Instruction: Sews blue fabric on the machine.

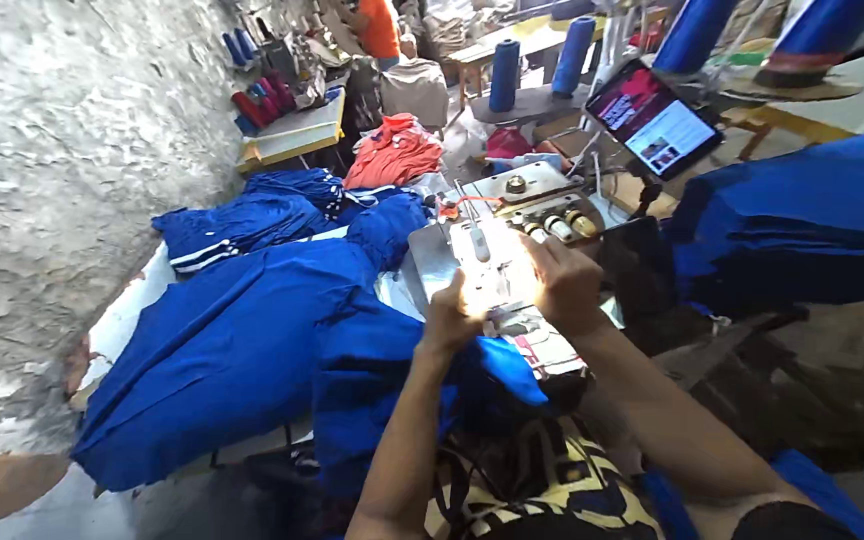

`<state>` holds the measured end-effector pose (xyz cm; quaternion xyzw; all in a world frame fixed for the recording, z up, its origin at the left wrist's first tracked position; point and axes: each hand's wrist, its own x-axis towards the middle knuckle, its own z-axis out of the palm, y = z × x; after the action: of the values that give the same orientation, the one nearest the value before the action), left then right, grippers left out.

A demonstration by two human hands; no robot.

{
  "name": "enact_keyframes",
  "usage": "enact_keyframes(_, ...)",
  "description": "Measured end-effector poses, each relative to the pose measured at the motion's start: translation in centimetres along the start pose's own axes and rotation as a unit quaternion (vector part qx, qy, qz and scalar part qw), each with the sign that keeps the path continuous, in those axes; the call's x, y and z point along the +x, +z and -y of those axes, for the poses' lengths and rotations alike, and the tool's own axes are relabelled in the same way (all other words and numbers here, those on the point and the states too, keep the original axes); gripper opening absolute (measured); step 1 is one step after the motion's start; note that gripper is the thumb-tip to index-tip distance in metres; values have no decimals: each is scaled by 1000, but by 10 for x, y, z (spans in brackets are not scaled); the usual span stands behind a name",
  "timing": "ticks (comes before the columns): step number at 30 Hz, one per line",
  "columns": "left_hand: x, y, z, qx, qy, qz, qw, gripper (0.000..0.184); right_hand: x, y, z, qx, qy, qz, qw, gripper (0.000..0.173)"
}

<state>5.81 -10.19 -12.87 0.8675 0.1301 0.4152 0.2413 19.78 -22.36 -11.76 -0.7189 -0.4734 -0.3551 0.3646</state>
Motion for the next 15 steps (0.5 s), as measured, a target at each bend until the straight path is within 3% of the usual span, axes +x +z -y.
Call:
enact_keyframes(2, -5, -52, 11, 143, -87, -48, 985, 18, -12, -12, -1, 11, 5, -6, 1000, 37)
enact_keyframes(3, -6, -81, 21, 208, -163, -40, 964, 24, -23, -15, 2, 36, 10, -3, 999, 29)
enact_keyframes(4, -4, -107, 29, 254, -253, -12, 933, 34, -34, -15, 6, 72, 12, 9, 997, 20)
enact_keyframes(6, -1, -138, 46, 309, -385, 70, 867, 48, -56, -5, 17, 158, 5, 55, 986, 22)
enact_keyframes(7, -3, -145, 53, 327, -395, 92, 854, 44, -66, 4, 22, 187, -2, 87, 978, 28)
enact_keyframes(9, -15, -152, 57, 344, -291, 26, 892, 29, -76, 12, 32, 161, 3, 216, 963, 43)
enact_keyframes(11, -24, -165, 51, 344, -169, -71, 921, 26, -70, -1, 44, 131, 58, 434, 889, 53)
enact_keyframes(12, -26, -172, 42, 344, -153, -95, 921, 28, -64, -8, 48, 144, 73, 508, 846, 46)
enact_keyframes(15, -28, -185, 19, 331, -159, -165, 915, 29, -72, -39, 67, 292, 11, 500, 815, 25)
